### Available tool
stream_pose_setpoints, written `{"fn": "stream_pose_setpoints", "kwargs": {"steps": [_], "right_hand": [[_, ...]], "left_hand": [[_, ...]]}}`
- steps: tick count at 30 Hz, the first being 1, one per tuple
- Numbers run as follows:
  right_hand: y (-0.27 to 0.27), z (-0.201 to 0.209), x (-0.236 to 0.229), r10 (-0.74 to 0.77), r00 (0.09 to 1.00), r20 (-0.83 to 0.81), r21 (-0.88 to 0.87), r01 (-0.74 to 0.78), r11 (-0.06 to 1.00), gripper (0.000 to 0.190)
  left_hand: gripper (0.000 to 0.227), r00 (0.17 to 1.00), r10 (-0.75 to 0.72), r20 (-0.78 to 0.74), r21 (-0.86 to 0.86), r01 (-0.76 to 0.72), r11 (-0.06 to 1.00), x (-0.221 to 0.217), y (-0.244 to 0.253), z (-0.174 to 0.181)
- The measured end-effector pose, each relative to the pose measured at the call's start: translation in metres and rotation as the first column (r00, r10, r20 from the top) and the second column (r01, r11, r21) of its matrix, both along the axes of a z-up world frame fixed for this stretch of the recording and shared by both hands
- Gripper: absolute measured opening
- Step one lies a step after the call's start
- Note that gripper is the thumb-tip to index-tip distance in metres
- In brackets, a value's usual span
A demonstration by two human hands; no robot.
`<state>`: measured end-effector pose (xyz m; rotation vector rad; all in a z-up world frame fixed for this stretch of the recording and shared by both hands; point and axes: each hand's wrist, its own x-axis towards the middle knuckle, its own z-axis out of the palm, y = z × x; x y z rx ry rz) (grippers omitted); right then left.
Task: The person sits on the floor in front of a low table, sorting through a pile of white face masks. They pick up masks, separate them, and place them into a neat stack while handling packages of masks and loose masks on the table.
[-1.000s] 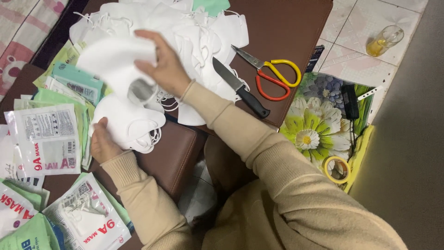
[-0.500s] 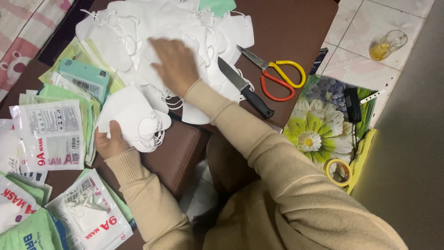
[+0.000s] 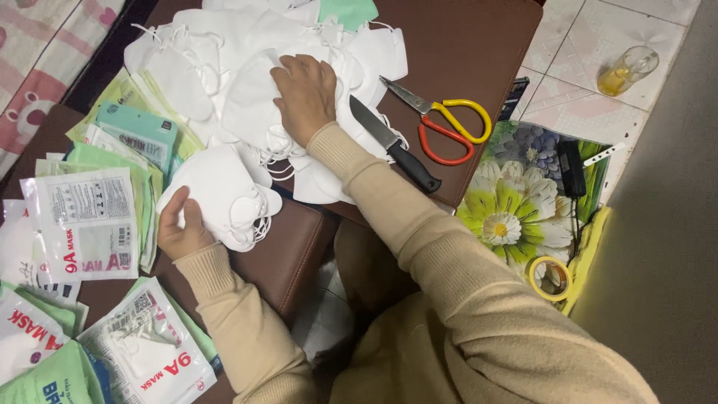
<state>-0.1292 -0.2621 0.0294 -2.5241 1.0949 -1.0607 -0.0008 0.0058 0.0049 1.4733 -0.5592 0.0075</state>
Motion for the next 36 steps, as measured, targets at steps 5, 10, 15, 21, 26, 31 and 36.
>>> {"fn": "stream_pose_setpoints", "kwargs": {"steps": [5, 10, 15, 21, 26, 31, 36], "right_hand": [[0.003, -0.002, 0.002, 0.047, 0.999, 0.008, -0.014, -0.047, 0.999, 0.041], [0.004, 0.001, 0.008, 0.137, 0.977, 0.162, 0.174, -0.165, 0.971, 0.057], [0.041, 0.057, -0.001, -0.07, 0.538, 0.84, 0.502, -0.723, 0.475, 0.017], [0.097, 0.025, 0.031, -0.142, 0.312, 0.939, 0.33, -0.936, 0.121, 0.026], [0.124, 0.011, 0.032, -0.064, 0.347, 0.936, 0.34, -0.936, -0.092, 0.028], [0.12, 0.001, 0.033, 0.041, 0.375, 0.926, 0.375, -0.905, -0.199, 0.028], [0.105, -0.042, 0.054, 0.435, 0.665, 0.607, 0.655, -0.729, 0.199, 0.028]], "left_hand": [[0.024, 0.999, -0.007, -0.033, 0.014, 0.008, 1.0, 0.0, 0.003, 0.003], [0.022, 0.998, 0.004, -0.07, 0.019, -0.002, 1.0, -0.005, 0.001, 0.009], [0.021, 0.971, 0.107, -0.213, 0.016, -0.106, 0.994, -0.003, 0.002, 0.011], [0.073, 0.848, -0.02, -0.529, -0.197, -0.1, 0.975, -0.092, -0.024, 0.11], [0.077, 0.788, -0.074, -0.611, -0.261, -0.112, 0.959, -0.081, -0.026, 0.102], [0.085, 0.73, -0.162, -0.664, -0.305, -0.066, 0.95, -0.08, -0.038, 0.104], [0.094, 0.86, 0.193, -0.472, -0.098, -0.269, 0.958, -0.006, -0.019, 0.013]]}}
